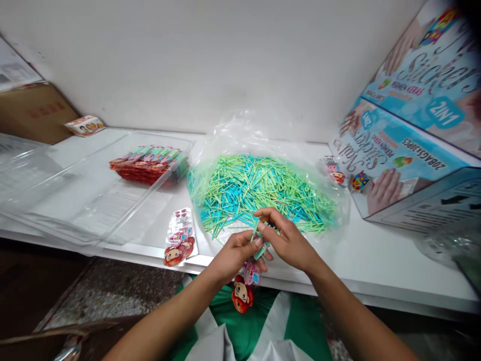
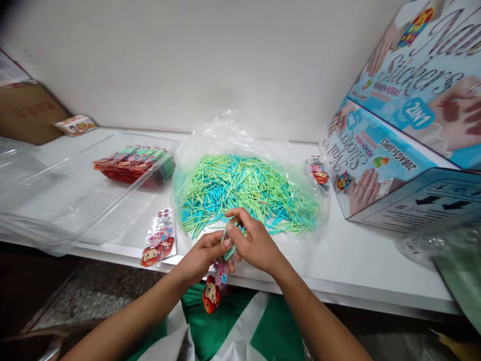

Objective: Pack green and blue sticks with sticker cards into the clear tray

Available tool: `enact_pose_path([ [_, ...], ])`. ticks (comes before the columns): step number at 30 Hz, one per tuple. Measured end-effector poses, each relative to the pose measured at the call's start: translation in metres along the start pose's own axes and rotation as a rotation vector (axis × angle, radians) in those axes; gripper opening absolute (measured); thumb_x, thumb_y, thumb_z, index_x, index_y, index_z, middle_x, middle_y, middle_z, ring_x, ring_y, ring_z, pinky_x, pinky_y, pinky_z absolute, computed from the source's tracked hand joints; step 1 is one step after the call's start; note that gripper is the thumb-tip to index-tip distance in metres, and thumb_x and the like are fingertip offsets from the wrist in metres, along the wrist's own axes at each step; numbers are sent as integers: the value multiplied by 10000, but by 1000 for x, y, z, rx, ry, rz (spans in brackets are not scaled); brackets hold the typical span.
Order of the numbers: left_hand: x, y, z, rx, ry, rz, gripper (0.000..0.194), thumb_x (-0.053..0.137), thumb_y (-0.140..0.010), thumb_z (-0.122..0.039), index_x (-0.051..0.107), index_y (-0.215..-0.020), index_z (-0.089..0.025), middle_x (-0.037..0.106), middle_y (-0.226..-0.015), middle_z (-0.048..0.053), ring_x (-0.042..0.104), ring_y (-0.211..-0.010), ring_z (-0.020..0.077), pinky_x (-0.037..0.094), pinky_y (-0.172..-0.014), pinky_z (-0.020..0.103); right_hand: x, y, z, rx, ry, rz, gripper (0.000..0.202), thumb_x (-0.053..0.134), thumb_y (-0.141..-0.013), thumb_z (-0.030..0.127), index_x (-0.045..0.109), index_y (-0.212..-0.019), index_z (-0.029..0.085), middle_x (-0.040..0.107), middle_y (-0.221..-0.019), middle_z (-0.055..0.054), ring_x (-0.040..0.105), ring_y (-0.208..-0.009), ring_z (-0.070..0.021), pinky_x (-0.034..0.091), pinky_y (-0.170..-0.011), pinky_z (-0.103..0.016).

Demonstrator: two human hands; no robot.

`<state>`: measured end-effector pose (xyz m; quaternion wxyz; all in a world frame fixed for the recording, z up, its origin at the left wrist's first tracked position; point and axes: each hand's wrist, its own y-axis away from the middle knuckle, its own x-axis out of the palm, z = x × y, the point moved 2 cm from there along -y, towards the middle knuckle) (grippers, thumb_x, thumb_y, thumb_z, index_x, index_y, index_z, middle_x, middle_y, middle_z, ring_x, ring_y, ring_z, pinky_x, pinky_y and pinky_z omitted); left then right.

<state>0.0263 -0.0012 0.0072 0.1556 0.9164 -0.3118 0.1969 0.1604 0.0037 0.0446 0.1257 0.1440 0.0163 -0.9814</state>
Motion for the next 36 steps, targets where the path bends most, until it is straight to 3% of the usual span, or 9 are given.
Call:
enact_pose_path([
  [4, -1, 6, 0, -24, -10, -48, 290, 617, -807, -393, 544, -889, -126, 665, -771, 66, 615, -529, 125, 463, -468, 204, -4, -5, 2, -63, 108, 64, 202, 424, -918, 380, 548, -982, 234, 582, -846, 10, 575, -565, -93, 450, -508, -222],
  [6, -6, 10, 2, -57, 7, -137, 301, 630, -794, -408, 536, -877, -134, 668, -760, 57, 607, -515, 116, 451, -455, 195, -14, -11, -6, -88, 171, -3, 242, 432, -916, 397, 552, -1038, 226, 609, -870, -13, 598, -752, -138, 471, -636, -249],
  [10, -23, 17, 6, -137, 70, -327, 337, 690, -737, -405, 527, -854, -135, 670, -736, 54, 590, -497, 106, 449, -457, 195, -28, -19, -39, -12, 459, -106, 240, 456, -901, 370, 573, -1016, 195, 624, -801, -24, 573, -689, -152, 433, -614, -267],
  [16, -38, 21, 7, -142, 113, -375, 374, 743, -683, -387, 526, -858, -137, 662, -730, 44, 599, -527, 118, 471, -490, 220, 0, -28, -65, 10, 1092, 165, 233, 417, -920, 247, 610, -1036, 189, 619, -1008, -85, 591, -871, -188, 398, -688, -269],
  [21, -36, 19, 6, -135, 138, -336, 383, 755, -673, -382, 521, -857, -140, 658, -710, 35, 598, -537, 115, 457, -500, 213, 10, -45, -72, 59, 1177, 214, 257, 387, -935, 238, 626, -958, 149, 616, -954, -130, 595, -847, -210, 391, -674, -278],
  [25, -36, 17, 6, -111, 147, -325, 370, 755, -678, -369, 509, -841, -144, 659, -705, 30, 596, -544, 115, 456, -512, 220, 5, -46, -74, 49, 1166, 205, 267, 366, -942, 227, 598, -1026, 124, 612, -972, -150, 600, -830, -216, 403, -691, -292],
  [30, -35, 14, 6, -98, 113, -330, 436, 772, -629, -435, 498, -810, -148, 659, -700, 29, 602, -548, 127, 455, -518, 233, -6, -46, -65, -33, 1055, 136, 363, 337, -944, 197, 460, -1275, 112, 576, -1085, -146, 577, -932, -204, 412, -794, -302],
  [32, -34, 13, 5, -98, 98, -324, 455, 772, -617, -458, 498, -807, -148, 652, -686, 24, 601, -546, 128, 452, -517, 231, -9, -45, -56, -103, 857, 64, 333, 365, -934, 216, 512, -1222, 139, 579, -1009, -103, 573, -879, -179, 419, -785, -293],
  [36, -30, 10, 2, -86, 48, -321, 422, 769, -629, -438, 507, -782, -144, 648, -682, 24, 598, -542, 122, 446, -521, 221, -11, -37, -32, -155, 213, -245, 235, 463, -901, 316, 552, -1072, 181, 508, -765, 1, 500, -649, -124, 418, -602, -247],
])
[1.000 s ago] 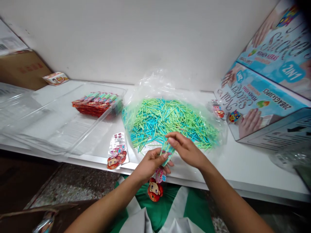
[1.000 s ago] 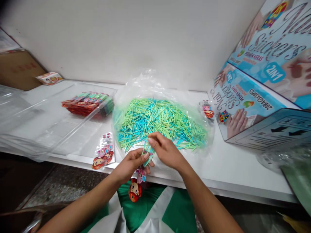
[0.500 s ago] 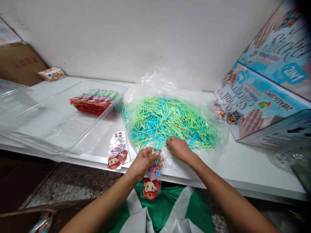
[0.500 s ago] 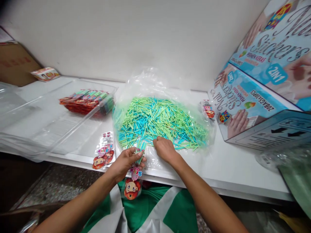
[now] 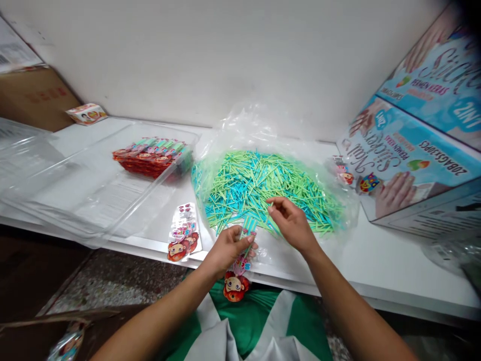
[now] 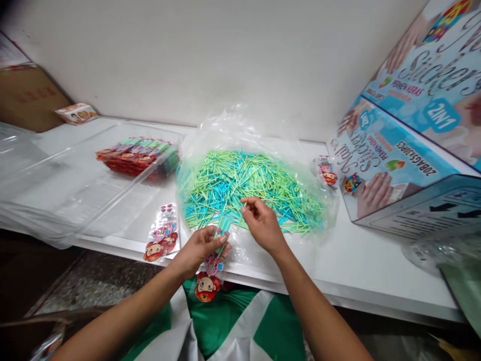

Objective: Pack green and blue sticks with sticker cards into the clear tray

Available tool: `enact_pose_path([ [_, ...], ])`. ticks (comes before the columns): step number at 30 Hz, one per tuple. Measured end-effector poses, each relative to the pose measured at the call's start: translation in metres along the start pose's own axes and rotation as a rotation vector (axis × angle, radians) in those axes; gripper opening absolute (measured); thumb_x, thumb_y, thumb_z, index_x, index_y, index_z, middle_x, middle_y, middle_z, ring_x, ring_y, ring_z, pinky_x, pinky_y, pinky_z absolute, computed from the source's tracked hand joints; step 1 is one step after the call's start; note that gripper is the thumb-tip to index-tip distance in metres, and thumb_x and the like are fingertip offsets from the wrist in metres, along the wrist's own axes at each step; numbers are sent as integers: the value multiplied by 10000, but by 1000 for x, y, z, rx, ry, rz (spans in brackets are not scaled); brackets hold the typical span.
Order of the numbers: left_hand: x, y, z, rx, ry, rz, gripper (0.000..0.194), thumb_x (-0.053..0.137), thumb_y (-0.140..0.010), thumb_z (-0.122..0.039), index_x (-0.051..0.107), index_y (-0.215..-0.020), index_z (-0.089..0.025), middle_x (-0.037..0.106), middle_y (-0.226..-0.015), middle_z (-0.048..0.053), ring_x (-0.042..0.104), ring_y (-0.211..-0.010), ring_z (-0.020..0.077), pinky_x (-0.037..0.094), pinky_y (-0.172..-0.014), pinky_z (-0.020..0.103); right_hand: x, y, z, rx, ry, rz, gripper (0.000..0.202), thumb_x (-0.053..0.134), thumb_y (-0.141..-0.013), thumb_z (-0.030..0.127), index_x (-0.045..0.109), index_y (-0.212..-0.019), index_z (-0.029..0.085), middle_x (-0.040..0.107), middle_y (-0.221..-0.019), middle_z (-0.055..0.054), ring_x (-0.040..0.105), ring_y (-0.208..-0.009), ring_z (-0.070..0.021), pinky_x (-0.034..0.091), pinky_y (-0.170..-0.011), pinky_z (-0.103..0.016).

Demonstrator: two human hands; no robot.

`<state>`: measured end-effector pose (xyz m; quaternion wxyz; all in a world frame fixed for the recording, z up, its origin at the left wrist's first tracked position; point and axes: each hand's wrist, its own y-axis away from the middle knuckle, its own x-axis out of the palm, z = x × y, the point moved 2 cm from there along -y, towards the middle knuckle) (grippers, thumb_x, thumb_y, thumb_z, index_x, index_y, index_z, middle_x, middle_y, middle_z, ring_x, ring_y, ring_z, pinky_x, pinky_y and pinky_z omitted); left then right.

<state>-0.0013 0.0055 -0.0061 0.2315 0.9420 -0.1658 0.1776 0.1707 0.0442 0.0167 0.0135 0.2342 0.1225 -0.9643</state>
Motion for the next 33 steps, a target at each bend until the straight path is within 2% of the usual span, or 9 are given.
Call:
enact_pose_path([
  [2, 4, 0, -2, 19, -9, 14, 396, 772, -635, -408, 527, -789, -138, 645, -693, 23, 600, -556, 119, 453, -538, 221, 1, 4, 11, 19, -171, -90, 212, 509, -880, 330, 547, -1038, 194, 488, -751, 15, 486, -646, -114, 409, -585, -236],
  [4, 7, 0, -5, 34, -6, 22, 382, 779, -632, -385, 541, -796, -135, 634, -694, 15, 603, -576, 120, 465, -560, 227, 6, 6, 18, 16, -230, -95, 193, 542, -862, 322, 560, -1009, 199, 483, -751, 19, 486, -661, -111, 411, -595, -233],
  [7, 9, 1, -7, 60, -9, 16, 387, 788, -614, -391, 545, -774, -136, 612, -678, 1, 600, -585, 123, 475, -573, 238, 11, 7, 20, 17, -234, -71, 182, 552, -855, 314, 574, -997, 203, 481, -747, 20, 484, -663, -111, 415, -605, -236],
  [17, 7, -2, -7, 68, -38, 29, 371, 774, -645, -374, 524, -770, -130, 594, -691, 4, 600, -615, 127, 504, -612, 272, 5, 5, 18, 2, -193, -154, 191, 538, -871, 311, 561, -1033, 211, 486, -759, 19, 486, -673, -116, 407, -602, -236],
  [19, 7, -3, -8, 70, -37, 32, 376, 777, -642, -374, 523, -771, -129, 597, -693, 7, 594, -610, 123, 507, -610, 273, 6, 7, 19, -5, -147, -121, 195, 530, -878, 310, 568, -1045, 217, 507, -763, 13, 501, -672, -121, 419, -608, -242],
  [24, 4, -5, -13, 100, -6, 44, 412, 789, -622, -380, 561, -859, -132, 603, -716, 5, 609, -651, 138, 514, -621, 278, 11, 13, 24, -165, 26, 118, 202, 494, -902, 294, 672, -964, 221, 609, -874, -44, 572, -830, -165, 458, -744, -301],
  [28, -2, -7, -15, 134, 11, 28, 357, 766, -660, -364, 559, -848, -143, 622, -747, 9, 622, -677, 140, 519, -667, 291, 9, 16, 26, -115, 80, 114, 232, 532, -887, 335, 652, -1048, 218, 625, -916, -55, 574, -756, -155, 466, -684, -295],
  [31, -5, -8, -16, 184, 32, 12, 310, 747, -690, -340, 537, -821, -153, 622, -770, 0, 615, -687, 129, 521, -699, 303, 10, 15, 29, -99, 76, 172, 170, 536, -889, 320, 667, -905, 213, 634, -824, -34, 575, -720, -150, 457, -669, -286],
  [33, -7, -7, -19, 227, 36, 29, 288, 732, -712, -316, 548, -868, -160, 628, -830, 11, 621, -774, 146, 516, -740, 305, 10, 12, 33, -133, 61, 176, 185, 515, -903, 279, 661, -810, 212, 633, -772, -26, 584, -752, -157, 452, -692, -290],
])
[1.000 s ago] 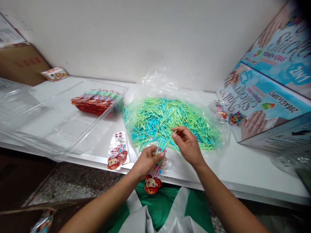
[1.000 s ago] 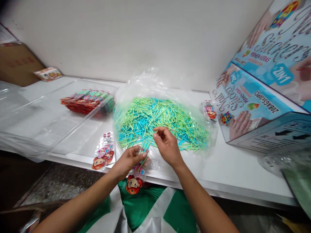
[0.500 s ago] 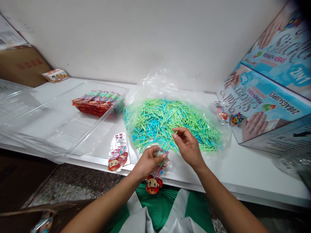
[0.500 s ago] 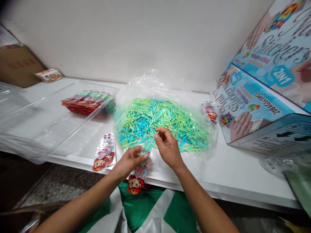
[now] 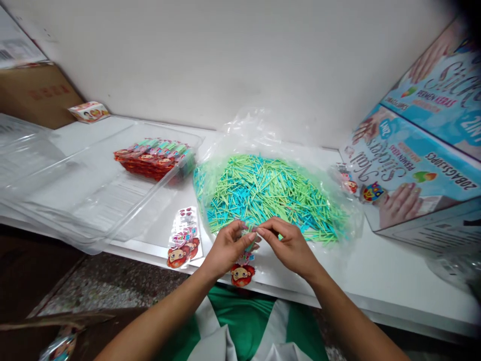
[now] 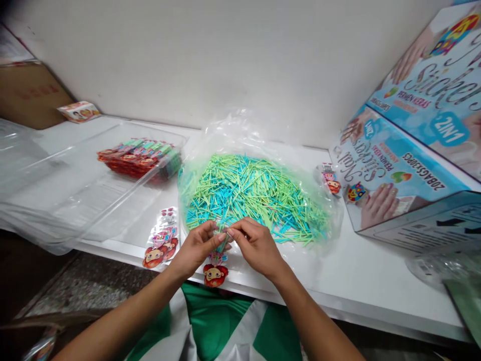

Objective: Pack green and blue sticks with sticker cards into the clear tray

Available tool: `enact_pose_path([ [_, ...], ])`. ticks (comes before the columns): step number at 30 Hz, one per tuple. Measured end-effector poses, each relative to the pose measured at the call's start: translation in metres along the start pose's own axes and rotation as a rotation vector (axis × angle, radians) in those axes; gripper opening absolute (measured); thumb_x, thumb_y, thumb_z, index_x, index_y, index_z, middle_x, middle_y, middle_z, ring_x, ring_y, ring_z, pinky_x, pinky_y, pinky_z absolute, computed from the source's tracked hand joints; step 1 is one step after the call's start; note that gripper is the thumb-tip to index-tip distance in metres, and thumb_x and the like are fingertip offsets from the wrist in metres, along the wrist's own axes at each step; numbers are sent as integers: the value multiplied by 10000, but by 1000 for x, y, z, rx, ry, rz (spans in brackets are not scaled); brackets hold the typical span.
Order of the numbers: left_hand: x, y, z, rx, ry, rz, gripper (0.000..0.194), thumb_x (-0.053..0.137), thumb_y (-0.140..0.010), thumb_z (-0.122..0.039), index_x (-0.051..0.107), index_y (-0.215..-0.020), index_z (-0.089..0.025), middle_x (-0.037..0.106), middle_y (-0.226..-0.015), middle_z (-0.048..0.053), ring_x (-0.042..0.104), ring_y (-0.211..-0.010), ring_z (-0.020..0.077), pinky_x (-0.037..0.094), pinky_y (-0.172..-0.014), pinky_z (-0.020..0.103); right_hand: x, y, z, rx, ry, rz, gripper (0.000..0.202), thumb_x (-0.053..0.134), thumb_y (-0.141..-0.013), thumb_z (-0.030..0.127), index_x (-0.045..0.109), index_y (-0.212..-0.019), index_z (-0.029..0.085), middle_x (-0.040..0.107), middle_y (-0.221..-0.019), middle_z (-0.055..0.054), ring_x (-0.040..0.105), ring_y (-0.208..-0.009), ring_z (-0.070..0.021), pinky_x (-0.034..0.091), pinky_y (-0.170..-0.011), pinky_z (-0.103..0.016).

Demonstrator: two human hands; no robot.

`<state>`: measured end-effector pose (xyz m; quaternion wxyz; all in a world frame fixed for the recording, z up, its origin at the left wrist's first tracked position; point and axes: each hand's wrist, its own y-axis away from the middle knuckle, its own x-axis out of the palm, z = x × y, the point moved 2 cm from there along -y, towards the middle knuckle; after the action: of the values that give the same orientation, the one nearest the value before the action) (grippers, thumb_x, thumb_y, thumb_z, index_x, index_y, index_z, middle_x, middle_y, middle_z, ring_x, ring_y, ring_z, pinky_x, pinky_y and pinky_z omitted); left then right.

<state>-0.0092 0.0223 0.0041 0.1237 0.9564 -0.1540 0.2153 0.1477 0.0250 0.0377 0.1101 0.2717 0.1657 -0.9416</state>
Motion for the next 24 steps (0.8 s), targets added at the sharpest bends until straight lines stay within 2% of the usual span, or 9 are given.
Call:
enact_pose_path([
  [4, -3, 1, -15, 77, -149, 10, 497, 738, -711, -268, 538, -1160, -194, 635, -1032, 62, 608, -946, 183, 485, -807, 282, -6, -9, 7, -116, -29, -99, 116, 557, -877, 221, 670, -849, 233, 643, -807, -23, 585, -795, -166, 455, -726, -309],
  [7, -6, 2, -27, 126, -187, 15, 583, 762, -679, -235, 525, -1211, -215, 619, -1132, 73, 581, -1043, 206, 463, -881, 298, -13, -15, 13, -189, -64, -171, 130, 586, -854, 189, 684, -893, 265, 638, -833, -20, 584, -825, -174, 461, -756, -327],
  [11, -10, 3, -26, 164, -196, 19, 485, 745, -702, -228, 565, -1152, -211, 604, -1148, 70, 549, -1095, 216, 464, -912, 317, -17, -25, 21, -242, -91, -170, 160, 601, -842, 167, 691, -905, 283, 617, -855, -24, 580, -831, -171, 464, -753, -327],
  [14, -12, 7, -24, 150, -205, -21, 294, 689, -759, -296, 627, -1025, -186, 622, -1035, 56, 598, -957, 193, 519, -815, 315, -16, -34, 28, -253, -109, -87, 131, 588, -855, 182, 682, -892, 265, 621, -854, -29, 581, -841, -174, 466, -756, -331],
  [16, -16, 8, -34, 153, -201, -46, 232, 680, -763, -329, 654, -937, -177, 623, -1023, 48, 619, -859, 176, 548, -737, 313, -15, -40, 31, -248, -123, -77, 112, 572, -868, 194, 669, -883, 247, 628, -845, -28, 580, -842, -174, 461, -763, -332],
  [18, -28, 6, -60, 226, -258, -110, 211, 702, -743, -322, 662, -884, -171, 639, -998, 40, 626, -786, 154, 552, -685, 290, -16, -43, 30, -231, -122, -79, 101, 562, -874, 201, 659, -868, 230, 628, -840, -24, 578, -831, -168, 455, -757, -322],
  [20, -52, -1, -103, 381, -377, -236, 243, 726, -724, -300, 648, -917, -173, 657, -877, 23, 618, -709, 125, 535, -639, 250, -18, -44, 23, -187, -110, -101, 94, 562, -876, 210, 650, -844, 220, 619, -827, -16, 574, -806, -156, 449, -743, -303],
  [21, -68, -6, -128, 476, -439, -315, 310, 745, -705, -295, 626, -967, -180, 656, -834, 12, 609, -675, 115, 526, -613, 239, -18, -43, 18, -153, -105, -109, 95, 561, -878, 218, 645, -833, 218, 614, -819, -11, 571, -791, -149, 446, -733, -292],
  [24, -128, -25, -202, 721, -665, -583, 352, 766, -682, -325, 584, -910, -127, 623, -741, -7, 562, -590, 80, 490, -562, 216, -19, -40, 2, -28, -79, -107, 103, 560, -882, 259, 632, -820, 221, 603, -791, 6, 563, -742, -131, 439, -704, -266],
])
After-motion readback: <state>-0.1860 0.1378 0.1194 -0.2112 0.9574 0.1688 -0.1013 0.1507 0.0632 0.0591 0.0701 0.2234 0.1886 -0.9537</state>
